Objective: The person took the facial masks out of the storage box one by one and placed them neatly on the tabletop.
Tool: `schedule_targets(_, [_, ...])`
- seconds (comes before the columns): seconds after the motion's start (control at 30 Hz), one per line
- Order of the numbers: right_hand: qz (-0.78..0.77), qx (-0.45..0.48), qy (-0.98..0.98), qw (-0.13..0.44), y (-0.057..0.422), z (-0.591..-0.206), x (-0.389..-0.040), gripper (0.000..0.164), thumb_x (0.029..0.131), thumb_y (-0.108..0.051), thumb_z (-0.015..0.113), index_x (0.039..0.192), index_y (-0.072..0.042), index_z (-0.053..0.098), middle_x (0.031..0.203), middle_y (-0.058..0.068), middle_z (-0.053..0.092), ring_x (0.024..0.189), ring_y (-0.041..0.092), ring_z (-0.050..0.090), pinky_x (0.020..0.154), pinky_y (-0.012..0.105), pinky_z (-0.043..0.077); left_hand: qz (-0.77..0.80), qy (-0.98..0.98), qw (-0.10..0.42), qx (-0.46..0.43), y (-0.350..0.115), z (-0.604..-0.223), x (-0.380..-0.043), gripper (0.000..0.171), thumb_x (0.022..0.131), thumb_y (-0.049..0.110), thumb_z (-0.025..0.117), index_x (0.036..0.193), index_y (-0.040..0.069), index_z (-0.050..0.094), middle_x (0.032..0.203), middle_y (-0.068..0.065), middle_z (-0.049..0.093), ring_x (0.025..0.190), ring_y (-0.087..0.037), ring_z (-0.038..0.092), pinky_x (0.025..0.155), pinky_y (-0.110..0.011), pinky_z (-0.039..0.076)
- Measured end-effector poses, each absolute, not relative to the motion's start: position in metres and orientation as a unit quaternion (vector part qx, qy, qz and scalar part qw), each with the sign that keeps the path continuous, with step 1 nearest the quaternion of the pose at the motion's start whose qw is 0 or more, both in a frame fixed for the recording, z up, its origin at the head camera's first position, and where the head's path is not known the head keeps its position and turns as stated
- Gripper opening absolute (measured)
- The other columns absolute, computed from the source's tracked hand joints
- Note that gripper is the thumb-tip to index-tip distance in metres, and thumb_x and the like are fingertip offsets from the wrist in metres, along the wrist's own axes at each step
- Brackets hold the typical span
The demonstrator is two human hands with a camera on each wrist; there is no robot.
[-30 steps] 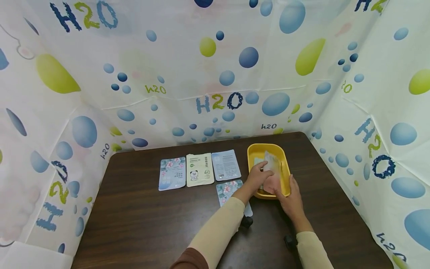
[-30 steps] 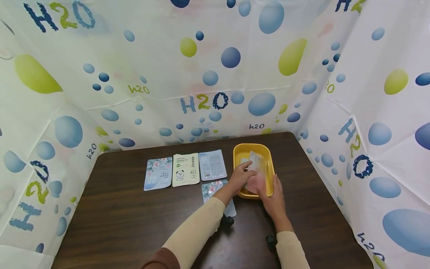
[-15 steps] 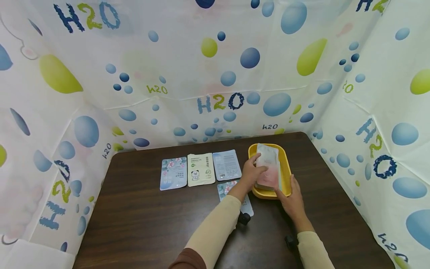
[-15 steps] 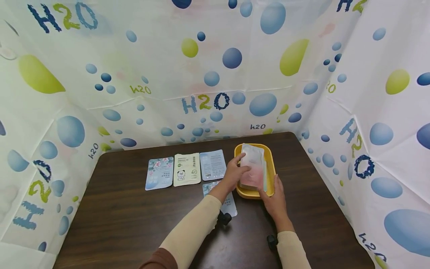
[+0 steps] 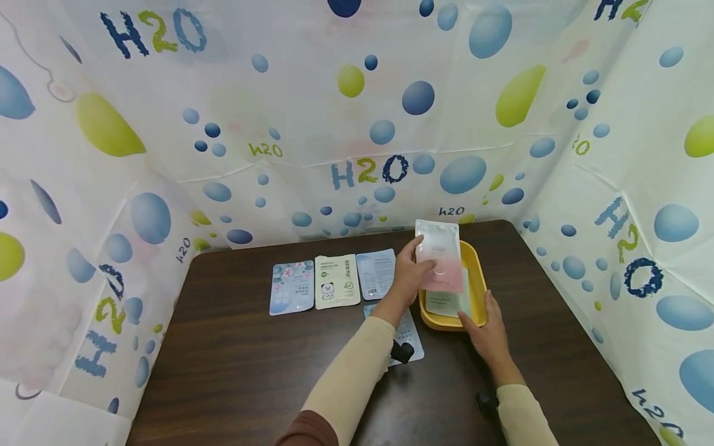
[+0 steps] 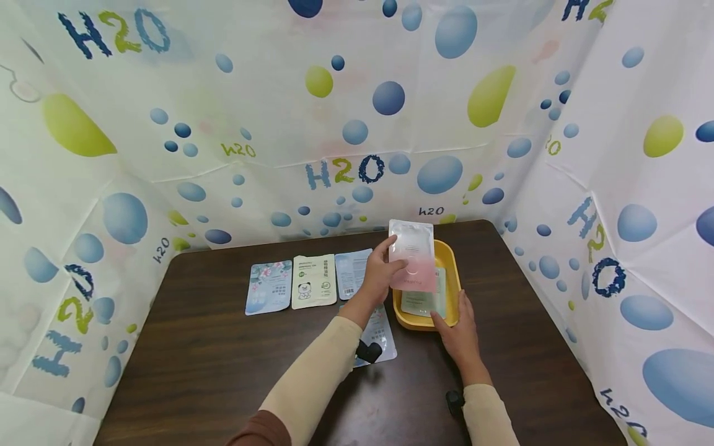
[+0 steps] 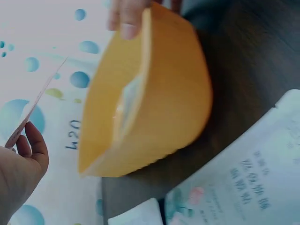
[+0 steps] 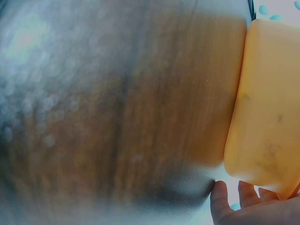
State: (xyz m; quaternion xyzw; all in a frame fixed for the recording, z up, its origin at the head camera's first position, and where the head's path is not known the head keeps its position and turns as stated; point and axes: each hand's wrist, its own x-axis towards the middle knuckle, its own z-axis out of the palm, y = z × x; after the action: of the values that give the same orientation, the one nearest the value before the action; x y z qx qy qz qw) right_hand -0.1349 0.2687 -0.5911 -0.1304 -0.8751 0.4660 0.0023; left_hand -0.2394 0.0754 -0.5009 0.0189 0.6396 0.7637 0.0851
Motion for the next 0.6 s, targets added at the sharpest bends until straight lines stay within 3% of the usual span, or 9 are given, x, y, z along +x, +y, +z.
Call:
schedule_targets(0.4, [0.463, -0.121, -0.878, -0.002, 0.269, -0.591, -0.134, 0.104, 0.097, -0.049, 0.064, 0.164, -0.013, -0.006, 0.173, 0.017, -0.001, 0.157, 0.044, 0.011, 0.125, 0.061, 0.016, 0.787, 0.616, 0.032, 0.006, 0.044, -0.477, -0.246, 0.071, 0.088, 0.001, 0.069, 0.153, 0.022, 0.048, 0.133, -0.012, 0.061, 0.105, -0.018, 0.063, 0.093, -0.037, 0.059])
schedule_targets(0.6, [0.462, -0.127, -0.878, -0.009, 0.268, -0.592, -0.133, 0.105, 0.097, -0.05, 0.064, 0.164, -0.014, -0.008, 0.173, 0.017, -0.002, 0.157, 0.044, 0.012, 0.125, 0.062, 0.017, 0.796, 0.606, 0.012, -0.005, 0.019, -0.466, -0.244, 0.072, 0.088, 0.001, 0.067, 0.154, 0.022, 0.046, 0.134, -0.013, 0.059, 0.106, -0.02, 0.064, 0.092, -0.038, 0.06])
